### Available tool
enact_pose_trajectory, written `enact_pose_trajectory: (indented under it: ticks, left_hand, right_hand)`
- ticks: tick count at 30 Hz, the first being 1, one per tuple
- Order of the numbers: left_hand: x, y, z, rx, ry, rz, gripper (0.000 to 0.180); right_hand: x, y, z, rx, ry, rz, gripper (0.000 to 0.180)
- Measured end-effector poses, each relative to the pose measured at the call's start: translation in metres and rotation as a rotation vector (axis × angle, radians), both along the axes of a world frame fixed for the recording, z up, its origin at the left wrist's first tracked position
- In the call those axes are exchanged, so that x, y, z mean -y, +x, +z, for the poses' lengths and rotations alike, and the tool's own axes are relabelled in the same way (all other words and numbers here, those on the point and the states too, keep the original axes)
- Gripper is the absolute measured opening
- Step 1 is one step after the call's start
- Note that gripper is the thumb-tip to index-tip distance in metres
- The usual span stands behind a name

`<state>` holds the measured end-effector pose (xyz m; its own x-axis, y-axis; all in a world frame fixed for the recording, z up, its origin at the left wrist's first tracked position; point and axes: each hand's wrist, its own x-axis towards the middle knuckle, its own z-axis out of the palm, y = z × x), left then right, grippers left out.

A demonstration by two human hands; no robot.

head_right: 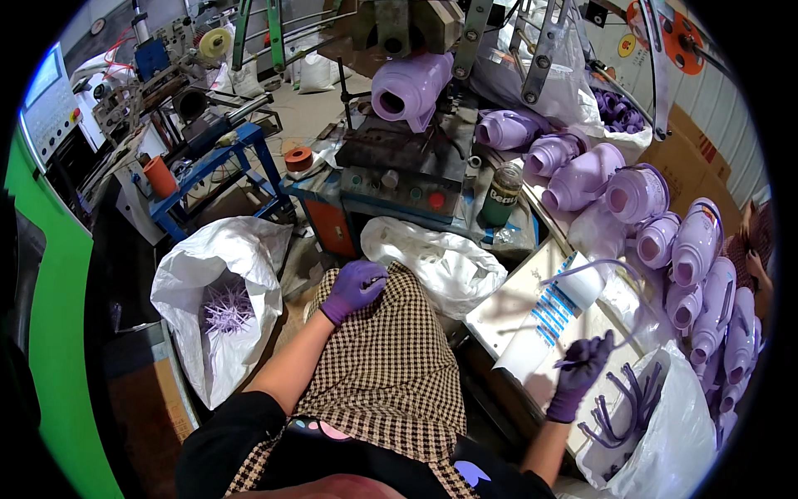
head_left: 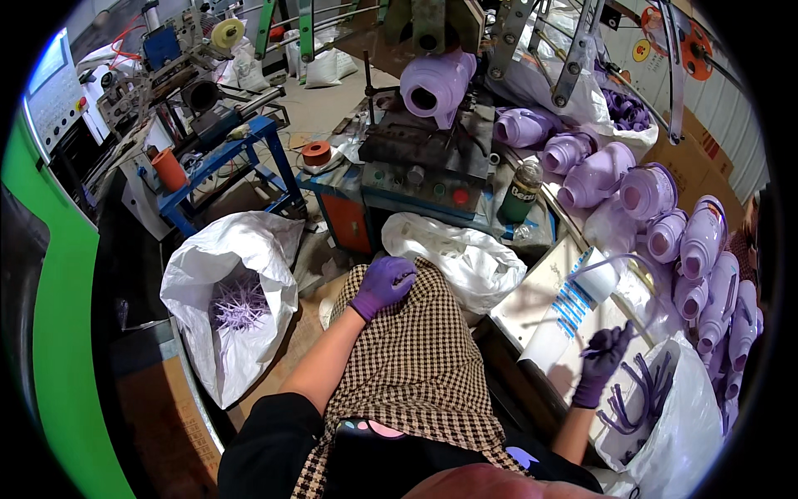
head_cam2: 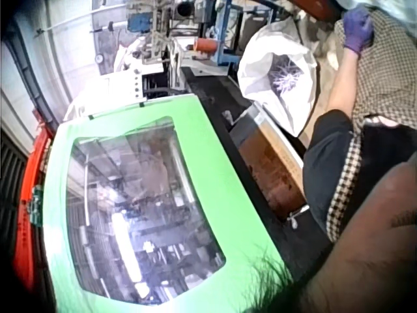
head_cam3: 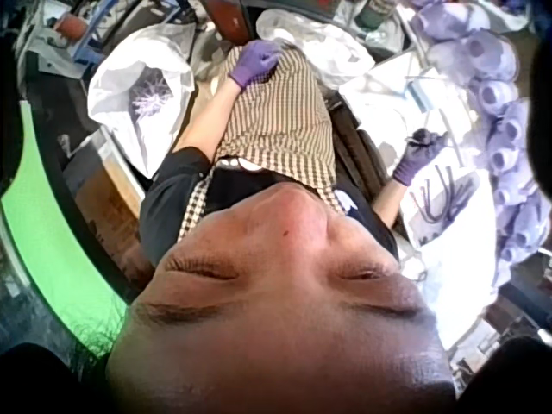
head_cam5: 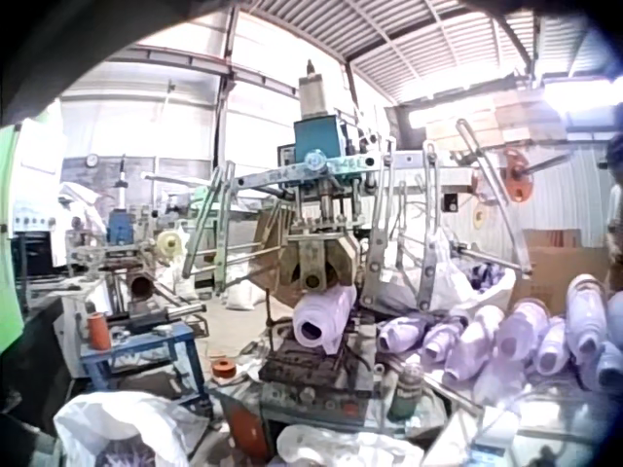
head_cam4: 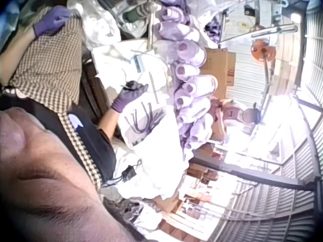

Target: The person assembles purple water bottles by attaching handles and screwing on lids. They pick up a bottle, attach a handle, and then screw on a lid, repeating this process for multiple units in a factory setting.

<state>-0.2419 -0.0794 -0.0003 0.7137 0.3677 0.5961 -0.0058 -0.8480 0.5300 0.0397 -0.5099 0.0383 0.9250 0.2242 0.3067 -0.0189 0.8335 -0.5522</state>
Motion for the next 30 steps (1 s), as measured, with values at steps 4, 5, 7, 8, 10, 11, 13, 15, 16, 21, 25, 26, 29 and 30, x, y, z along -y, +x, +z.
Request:
enact_pose_trajectory:
  ticks: [4,5,7,8,10,11,13,15,16,21,25,26,29,30]
  left_hand:
    - [0.002,0.014,0.019,0.135,-0.299,-0.025,0.020]
    - [-0.003,0.017,0.031,0.186,-0.396,-0.029,0.020]
    - [-0.014,0.034,0.062,0.297,-0.546,-0.095,0.031]
    - [-0.011,0.048,0.093,0.355,-0.680,-0.135,0.035]
    - [-0.021,0.078,0.138,0.460,-0.649,-0.096,0.044]
    - [-0.036,0.095,0.153,0.424,-0.515,0.004,0.050]
    - [-0.058,0.131,0.180,0.358,-0.365,0.211,0.060]
    - [-0.078,0.165,0.200,0.316,-0.444,0.322,0.062]
    - [-0.095,0.181,0.206,0.307,-0.539,0.327,0.062]
    - [-0.123,0.228,0.219,0.469,-0.605,0.252,0.057]
    - [-0.147,0.247,0.240,0.310,-0.097,0.244,0.053]
    - [-0.159,0.253,0.253,0.232,0.140,0.257,0.052]
    - [-0.170,0.263,0.275,0.152,0.431,0.307,0.049]
    - [-0.167,0.263,0.276,0.155,0.457,0.338,0.047]
  right_hand:
    - [-0.051,-0.057,-0.006,0.342,-0.415,-0.296,0.038]
    - [-0.062,-0.075,0.006,0.276,-0.255,-0.095,0.039]
    - [-0.068,-0.088,0.011,0.224,-0.263,-0.048,0.042]
    - [-0.067,-0.091,0.010,0.195,-0.277,-0.030,0.043]
    - [-0.069,-0.093,0.011,0.256,-0.348,-0.071,0.044]
    - [-0.070,-0.094,0.013,0.292,-0.383,-0.090,0.044]
    - [-0.064,-0.098,0.014,0.327,-0.477,-0.088,0.043]
    - [-0.059,-0.099,0.003,0.370,-0.509,-0.120,0.043]
    - [-0.054,-0.100,-0.001,0.330,-0.536,-0.103,0.040]
    - [-0.037,-0.107,-0.007,0.165,-0.569,-0.124,0.039]
    - [-0.033,-0.104,-0.011,0.181,-0.619,-0.125,0.038]
    - [-0.035,-0.103,-0.012,0.181,-0.613,-0.107,0.037]
    - [-0.040,-0.103,-0.015,0.171,-0.614,-0.061,0.032]
    - [-0.042,-0.104,-0.016,0.170,-0.606,-0.044,0.032]
